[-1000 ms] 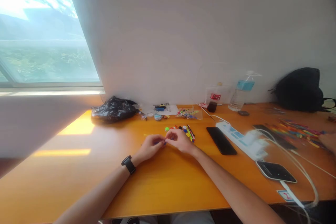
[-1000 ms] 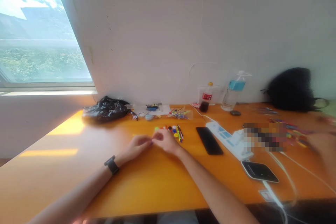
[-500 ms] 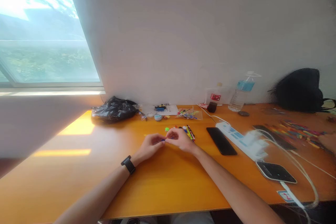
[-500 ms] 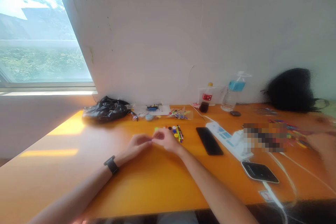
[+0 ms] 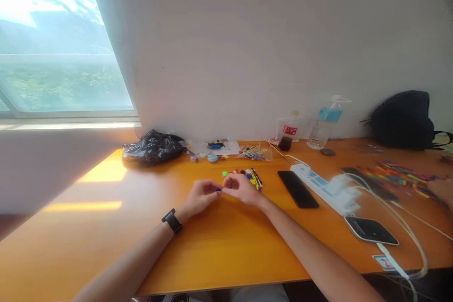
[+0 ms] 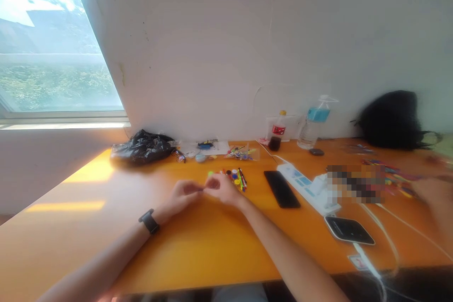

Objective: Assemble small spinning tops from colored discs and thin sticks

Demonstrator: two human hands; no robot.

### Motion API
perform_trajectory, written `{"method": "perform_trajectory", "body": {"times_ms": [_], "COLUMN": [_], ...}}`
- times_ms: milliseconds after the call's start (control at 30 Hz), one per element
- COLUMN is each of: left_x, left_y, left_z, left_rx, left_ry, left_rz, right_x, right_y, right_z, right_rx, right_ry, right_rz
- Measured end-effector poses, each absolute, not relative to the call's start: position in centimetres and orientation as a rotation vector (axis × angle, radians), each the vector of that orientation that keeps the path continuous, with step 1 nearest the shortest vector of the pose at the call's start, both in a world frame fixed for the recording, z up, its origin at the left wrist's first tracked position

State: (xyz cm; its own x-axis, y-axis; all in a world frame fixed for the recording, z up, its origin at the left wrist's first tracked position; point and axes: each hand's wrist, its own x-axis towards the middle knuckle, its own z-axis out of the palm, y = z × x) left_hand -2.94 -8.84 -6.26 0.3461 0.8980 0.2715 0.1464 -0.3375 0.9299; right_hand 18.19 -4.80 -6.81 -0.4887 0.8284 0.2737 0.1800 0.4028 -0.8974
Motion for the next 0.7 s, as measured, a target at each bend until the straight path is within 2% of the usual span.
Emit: {"method": "perform_trajectory", "body": {"times_ms": [300, 533, 700], "left_x": [-3.2, -2.9, -2.7], "left_y": [-8.7, -8.5, -8.5], "left_z": [-6.1, -7.7, -8.1], "left_rx": [1.804, 2.158, 2.303], "left_ry": [1.007, 1.069, 1.166], "left_rz": [1.183, 1.028, 0.953], "right_x": [18.4, 21.5, 21.9], "right_y": [-4.6, -3.1, -3.3], "right_z": [-5.9, -4.9, -4.7], "right_rx": [-0.907, -1.436, -1.634], "right_ry": [-1.913, -1.96, -2.149], "right_rz": [0.97, 0.336, 0.192]}}
